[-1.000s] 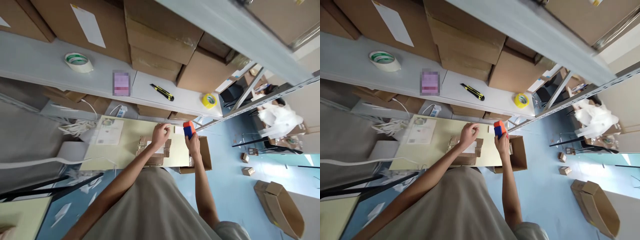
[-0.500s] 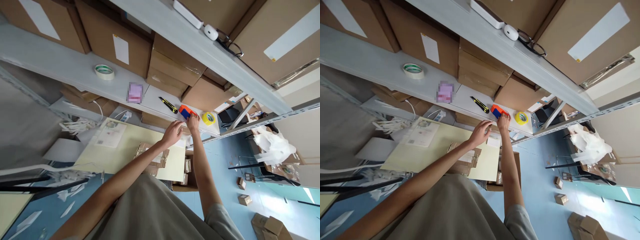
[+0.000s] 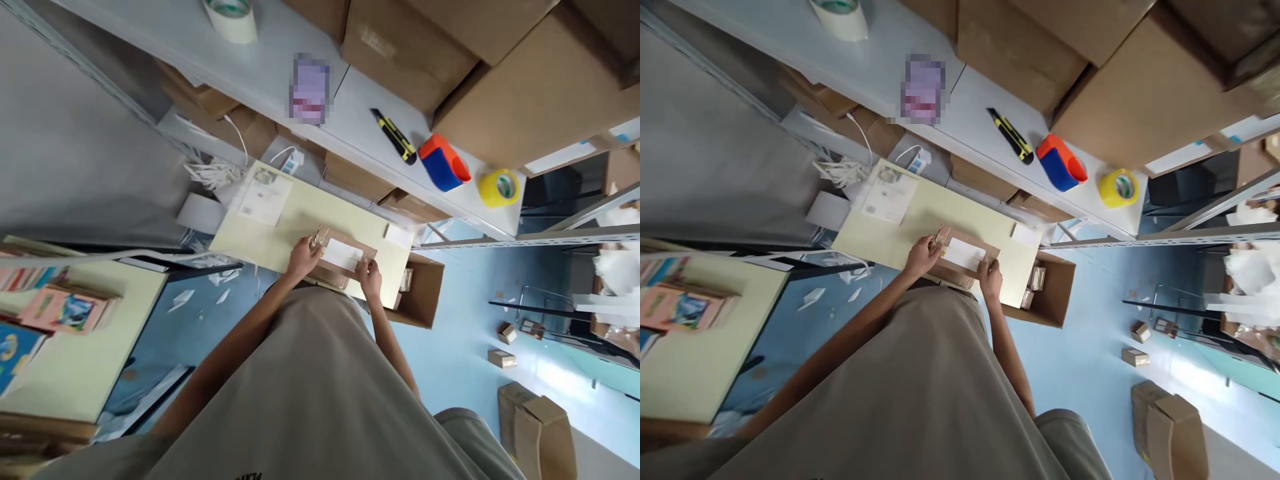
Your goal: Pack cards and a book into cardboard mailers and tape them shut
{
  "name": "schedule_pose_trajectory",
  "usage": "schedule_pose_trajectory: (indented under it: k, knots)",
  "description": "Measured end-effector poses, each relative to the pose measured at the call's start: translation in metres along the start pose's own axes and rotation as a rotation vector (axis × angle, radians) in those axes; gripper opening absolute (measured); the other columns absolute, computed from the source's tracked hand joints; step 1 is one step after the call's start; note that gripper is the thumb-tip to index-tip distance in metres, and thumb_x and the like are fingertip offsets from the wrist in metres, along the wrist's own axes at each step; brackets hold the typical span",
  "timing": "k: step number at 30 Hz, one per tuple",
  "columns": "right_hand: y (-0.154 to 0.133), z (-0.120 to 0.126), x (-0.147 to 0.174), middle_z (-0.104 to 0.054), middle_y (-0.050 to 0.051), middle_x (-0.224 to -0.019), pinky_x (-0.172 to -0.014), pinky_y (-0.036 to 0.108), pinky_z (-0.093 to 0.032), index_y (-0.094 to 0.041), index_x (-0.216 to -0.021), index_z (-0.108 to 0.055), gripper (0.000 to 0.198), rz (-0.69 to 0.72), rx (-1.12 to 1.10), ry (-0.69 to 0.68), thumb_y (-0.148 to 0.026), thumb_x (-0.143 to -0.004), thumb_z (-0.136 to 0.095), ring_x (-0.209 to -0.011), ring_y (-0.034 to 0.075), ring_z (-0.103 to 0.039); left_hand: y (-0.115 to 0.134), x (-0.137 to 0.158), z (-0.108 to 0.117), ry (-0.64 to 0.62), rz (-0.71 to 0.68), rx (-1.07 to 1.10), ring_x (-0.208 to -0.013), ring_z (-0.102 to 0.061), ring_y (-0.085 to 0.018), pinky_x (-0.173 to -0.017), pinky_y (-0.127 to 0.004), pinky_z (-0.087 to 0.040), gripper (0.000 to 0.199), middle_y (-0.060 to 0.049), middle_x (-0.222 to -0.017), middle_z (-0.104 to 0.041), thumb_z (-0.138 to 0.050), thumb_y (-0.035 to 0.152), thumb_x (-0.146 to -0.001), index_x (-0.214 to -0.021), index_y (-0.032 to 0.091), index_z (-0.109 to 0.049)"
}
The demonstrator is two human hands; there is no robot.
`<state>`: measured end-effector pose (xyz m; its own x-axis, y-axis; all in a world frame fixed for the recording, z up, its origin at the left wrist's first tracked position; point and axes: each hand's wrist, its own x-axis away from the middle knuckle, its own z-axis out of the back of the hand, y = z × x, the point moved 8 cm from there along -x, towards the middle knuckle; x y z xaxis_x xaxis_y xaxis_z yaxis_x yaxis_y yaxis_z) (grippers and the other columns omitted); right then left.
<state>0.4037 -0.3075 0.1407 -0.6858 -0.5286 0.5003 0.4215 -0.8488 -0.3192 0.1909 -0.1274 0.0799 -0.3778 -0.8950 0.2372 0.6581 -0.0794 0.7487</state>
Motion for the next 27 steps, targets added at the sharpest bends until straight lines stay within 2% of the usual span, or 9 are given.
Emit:
schedule_pose_trajectory:
  k: [2,4,8,12,16,19,22,24,27]
  knots:
    - [0.004,-0.012,0.007,-0.084,0.018,-0.124,-0.092,0.030,-0.055,-0.020,-0.135,-0.064,0.046,-0.011,0.011,0.014,-0.051,-0.122,-0.033,-0.118,0.031,-0.081,0.001,0.005,-0.006,-0.017,-0.001,-0.018,-0.119,-0.078,-0.036,-0.106,-0.044,-0.060,0.036,-0.020,-0.126,-0.083,-0.078,0.036,-0.098,-0.128,0.017,-0.076]
    - [0.007,-0.012,0.007,-0.085,0.016,-0.117,-0.087,0.028,-0.053,-0.020,-0.131,-0.067,0.048,-0.012,-0.012,0.054,-0.053,-0.121,-0.035,-0.111,0.030,-0.081,0.003,0.005,-0.007,-0.026,-0.002,-0.038,-0.116,-0.079,-0.037,-0.102,-0.043,-0.061,0.035,-0.020,-0.121,-0.084,-0.082,0.039,-0.097,-0.124,0.018,-0.078]
    - [0.022,-0.011,0.002,-0.087,0.014,-0.113,-0.081,0.024,-0.053,-0.012,-0.139,-0.074,0.064,-0.069,-0.191,0.064,-0.059,-0.116,-0.037,-0.107,0.027,-0.080,0.002,0.004,-0.003,-0.042,0.003,0.012,-0.106,-0.082,-0.036,-0.095,-0.039,-0.060,0.023,-0.016,-0.108,-0.086,-0.074,0.039,-0.104,-0.114,0.020,-0.081]
    - [0.031,-0.014,-0.001,-0.088,0.016,-0.123,-0.085,0.023,-0.056,-0.005,-0.145,-0.076,0.075,-0.085,-0.398,0.070,-0.063,-0.114,-0.038,-0.112,0.024,-0.076,-0.004,0.001,0.003,-0.058,0.048,0.135,-0.105,-0.083,-0.030,-0.092,-0.034,-0.060,0.029,-0.013,-0.111,-0.089,-0.062,0.036,-0.110,-0.117,0.020,-0.086]
    - [0.037,-0.010,0.000,-0.087,0.016,-0.118,-0.090,0.027,-0.060,-0.005,-0.134,-0.082,0.078,-0.090,-0.412,0.058,-0.068,-0.113,-0.041,-0.116,0.027,-0.076,-0.005,-0.004,0.010,-0.086,0.045,0.144,-0.106,-0.081,-0.028,-0.093,-0.034,-0.061,0.034,-0.014,-0.118,-0.088,-0.062,0.037,-0.110,-0.122,0.018,-0.087]
    - [0.037,0.012,0.005,-0.082,0.018,-0.130,-0.095,0.034,-0.064,-0.011,-0.133,-0.084,0.072,0.000,-0.464,0.194,-0.071,-0.109,-0.052,-0.124,0.030,-0.075,0.002,-0.010,0.029,-0.028,-0.082,0.196,-0.112,-0.079,-0.026,-0.097,-0.033,-0.064,0.035,-0.014,-0.128,-0.083,-0.066,0.040,-0.107,-0.125,0.018,-0.087]
    - [0.036,0.034,0.010,-0.076,0.016,-0.130,-0.096,0.039,-0.068,-0.018,-0.126,-0.085,0.056,0.153,-0.632,0.353,-0.066,-0.102,-0.070,-0.113,0.027,-0.078,0.004,-0.015,0.045,0.011,-0.175,0.271,-0.102,-0.078,-0.021,-0.093,-0.031,-0.068,0.039,-0.011,-0.126,-0.080,-0.073,0.045,-0.102,-0.129,0.020,-0.086]
    - [0.038,0.036,0.008,-0.076,0.013,-0.123,-0.092,0.040,-0.069,-0.021,-0.123,-0.084,0.047,0.221,-0.693,0.369,-0.060,-0.100,-0.073,-0.107,0.025,-0.078,0.000,-0.018,0.048,0.001,-0.184,0.330,-0.097,-0.078,-0.019,-0.091,-0.031,-0.069,0.040,-0.009,-0.128,-0.080,-0.074,0.045,-0.101,-0.130,0.021,-0.086]
    - [0.045,0.016,-0.001,-0.077,0.012,-0.121,-0.091,0.042,-0.071,-0.023,-0.123,-0.078,0.039,0.242,-0.714,0.312,-0.054,-0.103,-0.066,-0.110,0.025,-0.080,-0.018,-0.019,0.039,-0.043,-0.108,0.385,-0.100,-0.081,-0.020,-0.093,-0.033,-0.071,0.035,-0.010,-0.134,-0.082,-0.072,0.040,-0.098,-0.123,0.021,-0.087]
